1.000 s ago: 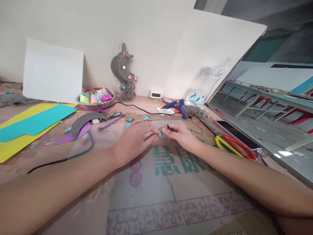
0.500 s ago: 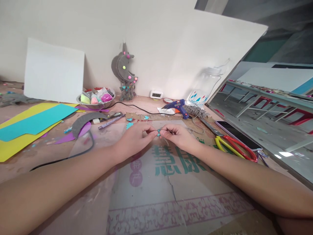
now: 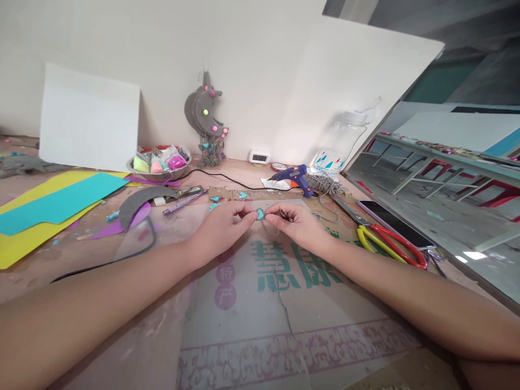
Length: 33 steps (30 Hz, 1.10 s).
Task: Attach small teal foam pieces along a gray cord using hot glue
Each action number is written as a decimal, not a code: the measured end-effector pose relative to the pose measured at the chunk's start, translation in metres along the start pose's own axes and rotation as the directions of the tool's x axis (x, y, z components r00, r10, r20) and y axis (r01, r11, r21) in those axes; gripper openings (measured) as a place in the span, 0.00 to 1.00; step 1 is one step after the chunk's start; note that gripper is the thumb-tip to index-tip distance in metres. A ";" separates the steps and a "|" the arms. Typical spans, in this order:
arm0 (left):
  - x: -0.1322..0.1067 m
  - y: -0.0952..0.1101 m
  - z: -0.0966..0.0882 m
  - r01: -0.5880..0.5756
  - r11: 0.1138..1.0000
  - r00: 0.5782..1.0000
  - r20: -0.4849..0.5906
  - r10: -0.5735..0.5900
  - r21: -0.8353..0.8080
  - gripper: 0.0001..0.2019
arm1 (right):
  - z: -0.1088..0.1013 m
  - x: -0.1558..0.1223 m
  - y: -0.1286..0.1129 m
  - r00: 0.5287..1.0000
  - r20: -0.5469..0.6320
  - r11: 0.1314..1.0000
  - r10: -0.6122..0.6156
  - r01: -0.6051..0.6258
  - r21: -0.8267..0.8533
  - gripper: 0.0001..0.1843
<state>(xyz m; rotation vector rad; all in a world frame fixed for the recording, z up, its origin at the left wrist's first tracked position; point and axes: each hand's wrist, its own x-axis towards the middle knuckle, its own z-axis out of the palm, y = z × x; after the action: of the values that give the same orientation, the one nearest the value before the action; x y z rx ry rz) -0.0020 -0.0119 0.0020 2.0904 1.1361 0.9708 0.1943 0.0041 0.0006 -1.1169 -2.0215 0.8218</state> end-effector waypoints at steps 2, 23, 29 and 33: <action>0.000 0.000 0.000 -0.013 1.000 1.000 0.007 0.013 0.002 0.13 | 0.000 0.000 0.001 1.000 -0.003 1.000 -0.003 0.003 -0.010 0.11; 0.001 0.000 0.000 0.125 0.991 0.989 -0.069 -0.128 -0.051 0.10 | 0.003 -0.005 -0.008 0.997 -0.049 0.992 -0.055 0.049 -0.118 0.08; 0.002 0.003 -0.001 0.132 0.989 0.989 -0.064 -0.136 -0.071 0.09 | 0.005 -0.004 -0.006 0.997 -0.060 0.991 -0.055 0.047 -0.128 0.09; 0.002 0.004 -0.001 0.157 0.983 0.984 -0.066 -0.164 -0.098 0.09 | 0.002 -0.001 -0.003 0.989 -0.145 0.995 -0.006 -0.009 -0.101 0.11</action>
<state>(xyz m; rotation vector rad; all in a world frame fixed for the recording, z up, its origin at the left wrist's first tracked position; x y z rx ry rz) -0.0003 -0.0122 0.0067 1.8719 1.2519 1.0099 0.1917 0.0015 0.0019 -1.1990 -1.9595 0.6251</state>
